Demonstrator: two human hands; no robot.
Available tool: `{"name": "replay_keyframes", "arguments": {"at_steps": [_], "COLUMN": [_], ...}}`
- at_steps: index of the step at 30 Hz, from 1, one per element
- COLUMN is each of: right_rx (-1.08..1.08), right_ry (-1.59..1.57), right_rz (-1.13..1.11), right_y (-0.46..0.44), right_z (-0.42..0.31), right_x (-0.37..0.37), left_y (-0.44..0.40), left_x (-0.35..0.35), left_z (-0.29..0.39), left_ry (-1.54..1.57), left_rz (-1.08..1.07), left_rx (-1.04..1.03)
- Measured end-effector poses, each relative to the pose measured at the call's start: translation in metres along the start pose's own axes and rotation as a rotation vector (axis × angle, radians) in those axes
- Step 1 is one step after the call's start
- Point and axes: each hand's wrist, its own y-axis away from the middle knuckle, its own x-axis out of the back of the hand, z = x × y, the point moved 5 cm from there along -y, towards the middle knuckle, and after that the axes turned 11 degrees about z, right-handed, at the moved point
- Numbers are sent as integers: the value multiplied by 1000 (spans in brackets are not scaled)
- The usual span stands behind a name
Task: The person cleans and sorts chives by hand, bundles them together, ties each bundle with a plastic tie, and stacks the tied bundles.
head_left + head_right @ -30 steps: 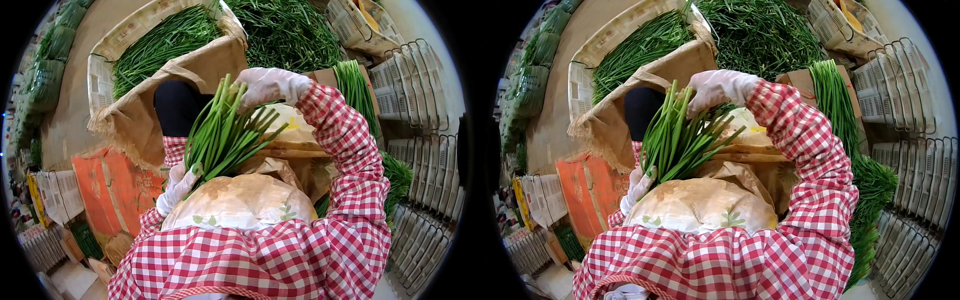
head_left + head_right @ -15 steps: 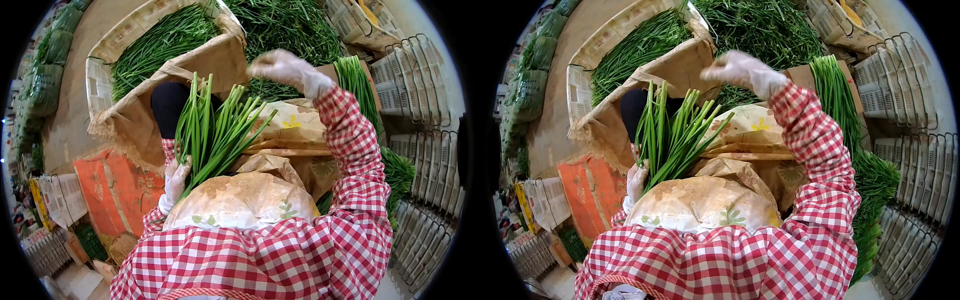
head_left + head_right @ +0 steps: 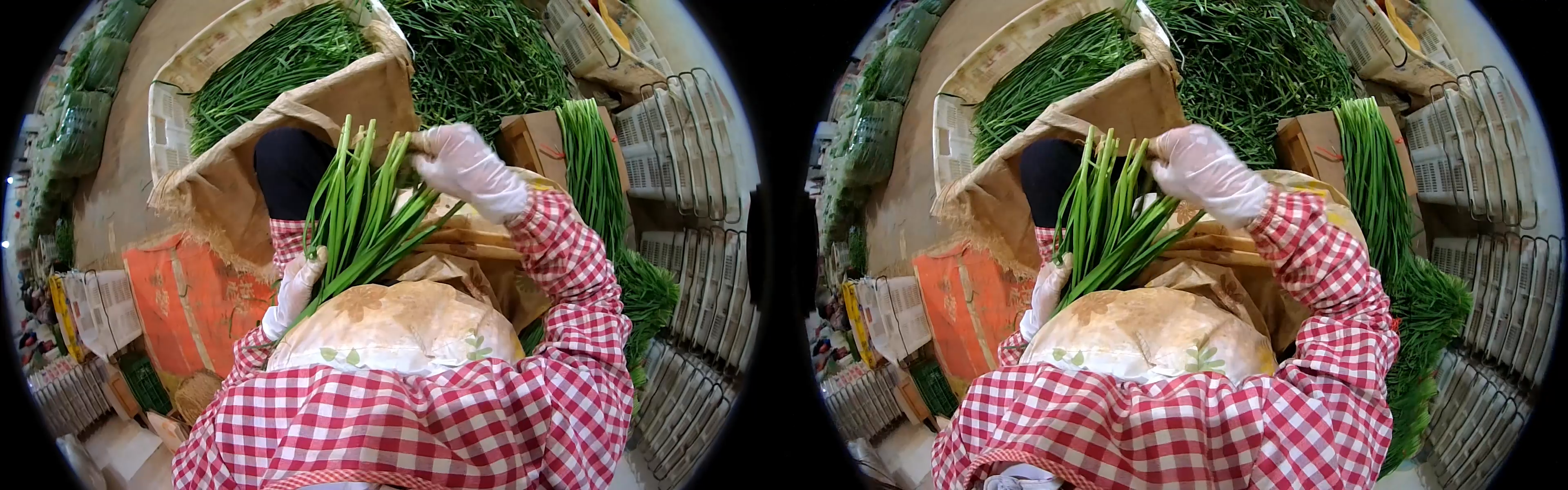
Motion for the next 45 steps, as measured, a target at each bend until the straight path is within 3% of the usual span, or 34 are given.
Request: {"name": "replay_keyframes", "arguments": {"at_steps": [1,3,4,6,8,9,10,12,16,18,20,23,25,26,28,29,32,33,34,36,39,42,43,45], "right_rx": [102,200,-84,90,-200,-101,-134,-170,-138,-280,-317,-252,-196,-199,-41,-144,-68,-77,-81,302,102,24,29,213], "right_ry": [177,362,693,1023,-53,-101,0,-249,-154,-505,-679,-691,51,49,264,271,341,95,95,177,313,164,162,286], "right_rz": [-20,277,134,558,31,-87,-260,-264,-319,-406,-496,-518,-523,-524,-188,-124,154,176,176,-20,-685,-711,-718,-497], "right_y": [-7,-27,-40,-51,-51,-47,-45,-42,-38,-30,-24,-26,-33,-31,-41,-46,-52,-55,-53,-46,-32,-27,-24,-22], "right_z": [0,11,33,14,-11,-20,-31,-22,-10,-5,-17,-25,-37,-32,-19,-7,2,2,-4,-57,-71,-70,-71,-76], "right_x": [8,36,50,75,58,40,26,1,-12,-23,-25,-26,-12,-15,-14,-9,18,19,20,14,-17,-22,-25,-26], "left_y": [0,1,-2,-9,-9,-9,-9,-9,8,8,8,5,3,3,1,1,0,0,0,4,10,11,14,12], "left_x": [1,3,8,17,15,14,16,19,-1,-3,-5,-6,-4,-4,2,6,12,10,8,-2,-13,-17,-19,-16], "left_z": [0,-2,-7,-12,-15,-16,-18,-19,2,8,5,3,1,-2,-9,-9,-12,-11,-10,-3,10,9,10,7], "left_ry": [0,7,9,-129,-144,-166,-169,-240,-211,-370,-282,-311,-321,-322,-164,-158,-169,-176,-182,-289,-353,-336,-200,-63], "left_rz": [2,-5,-3,-33,-45,-60,-63,-126,-136,-135,-194,-238,-264,-265,-179,-203,-236,-240,-244,-247,-303,-321,-345,-359], "left_rx": [-3,2,0,-134,-131,-123,-120,-165,-156,-226,-184,-216,-229,-225,-135,-110,-99,-107,-116,-127,-143,-163,-148,-97]}}
